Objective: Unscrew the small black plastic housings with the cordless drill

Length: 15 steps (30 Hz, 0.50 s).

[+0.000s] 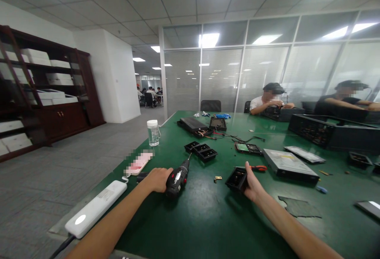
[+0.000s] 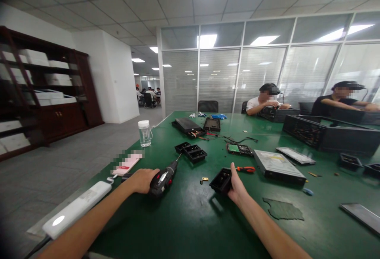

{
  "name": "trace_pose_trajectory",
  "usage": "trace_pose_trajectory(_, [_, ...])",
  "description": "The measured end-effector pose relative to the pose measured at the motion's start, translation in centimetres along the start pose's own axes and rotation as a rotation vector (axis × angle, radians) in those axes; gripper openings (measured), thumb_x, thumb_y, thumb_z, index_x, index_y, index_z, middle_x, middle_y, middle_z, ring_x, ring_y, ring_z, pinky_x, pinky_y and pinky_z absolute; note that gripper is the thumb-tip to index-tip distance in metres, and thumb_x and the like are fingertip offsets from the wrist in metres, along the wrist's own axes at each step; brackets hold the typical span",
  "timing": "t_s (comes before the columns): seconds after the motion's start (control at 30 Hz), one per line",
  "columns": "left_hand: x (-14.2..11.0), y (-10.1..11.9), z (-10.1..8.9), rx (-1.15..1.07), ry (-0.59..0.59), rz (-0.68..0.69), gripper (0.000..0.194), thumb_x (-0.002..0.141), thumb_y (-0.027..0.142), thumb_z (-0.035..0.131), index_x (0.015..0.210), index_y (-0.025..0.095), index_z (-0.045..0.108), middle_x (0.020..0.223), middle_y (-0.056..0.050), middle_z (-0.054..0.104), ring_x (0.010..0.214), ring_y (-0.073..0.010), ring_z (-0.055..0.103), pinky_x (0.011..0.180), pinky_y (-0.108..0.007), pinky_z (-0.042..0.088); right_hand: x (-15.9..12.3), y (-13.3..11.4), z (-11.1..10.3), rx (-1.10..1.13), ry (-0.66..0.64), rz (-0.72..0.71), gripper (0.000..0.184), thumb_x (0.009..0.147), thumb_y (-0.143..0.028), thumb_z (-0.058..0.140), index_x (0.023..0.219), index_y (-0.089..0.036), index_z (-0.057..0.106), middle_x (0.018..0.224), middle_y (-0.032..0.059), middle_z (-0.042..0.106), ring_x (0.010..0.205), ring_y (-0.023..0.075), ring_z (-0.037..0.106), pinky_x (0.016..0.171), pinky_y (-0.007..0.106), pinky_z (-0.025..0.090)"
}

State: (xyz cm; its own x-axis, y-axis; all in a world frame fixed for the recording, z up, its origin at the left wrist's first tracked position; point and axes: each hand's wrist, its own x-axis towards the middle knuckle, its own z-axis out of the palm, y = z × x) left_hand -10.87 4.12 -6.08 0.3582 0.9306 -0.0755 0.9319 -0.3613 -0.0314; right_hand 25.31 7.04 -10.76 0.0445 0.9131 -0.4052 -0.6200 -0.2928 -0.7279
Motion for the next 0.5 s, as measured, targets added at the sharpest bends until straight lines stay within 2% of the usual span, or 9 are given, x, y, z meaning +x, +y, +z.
trace_pose_trajectory(0.17, [0.6, -0.2, 0.2, 0.062, 0.059, 0.035, 0.054, 0.060, 0.036, 0.056, 0.111, 0.021, 0.045, 0.098, -0.010, 0.058, 0.088, -0.0249, 0.056, 0.074, -0.035, 0.041, 0.4, -0.1, -0.3, 0.045, 0.025, 0.016, 0.040, 0.070, -0.058, 0.050, 0.077, -0.019, 0.052, 0.071, 0.0080, 0.062, 0.076, 0.0252, 0.061, 0.071, 0.042, 0.047])
trace_pose_trajectory(0.33, [0.2, 0.2, -0.1, 0.013, 0.118, 0.002, 0.049, 0.066, 0.037, 0.053, 0.113, 0.022, 0.046, 0.099, -0.009, 0.059, 0.091, -0.0245, 0.056, 0.078, -0.034, 0.039, -0.1, -0.1, -0.1, 0.087, -0.132, 0.013, 0.026, 0.073, -0.039, 0.053, 0.084, -0.016, 0.054, 0.079, 0.0106, 0.064, 0.078, 0.0257, 0.061, 0.071, 0.043, 0.047])
trace_pose_trajectory(0.4, [0.0, 0.4, -0.3, -0.057, 0.183, -0.003, 0.051, 0.069, 0.037, 0.051, 0.117, 0.022, 0.043, 0.102, -0.009, 0.059, 0.093, -0.0241, 0.055, 0.079, -0.034, 0.039, -0.7, -0.1, 0.3, 0.077, -0.201, 0.011, 0.027, 0.073, -0.039, 0.055, 0.086, -0.015, 0.055, 0.079, 0.0104, 0.065, 0.078, 0.0253, 0.062, 0.070, 0.041, 0.048])
trace_pose_trajectory(0.5, [0.2, 0.9, -0.9, -0.201, 0.279, 0.060, 0.058, 0.066, 0.037, 0.054, 0.119, 0.020, 0.040, 0.108, -0.009, 0.056, 0.097, -0.0238, 0.052, 0.083, -0.033, 0.037, -1.4, -0.1, 0.9, 0.039, -0.227, -0.004, 0.033, 0.072, -0.045, 0.056, 0.089, -0.016, 0.057, 0.077, 0.0087, 0.065, 0.075, 0.0241, 0.062, 0.067, 0.038, 0.048])
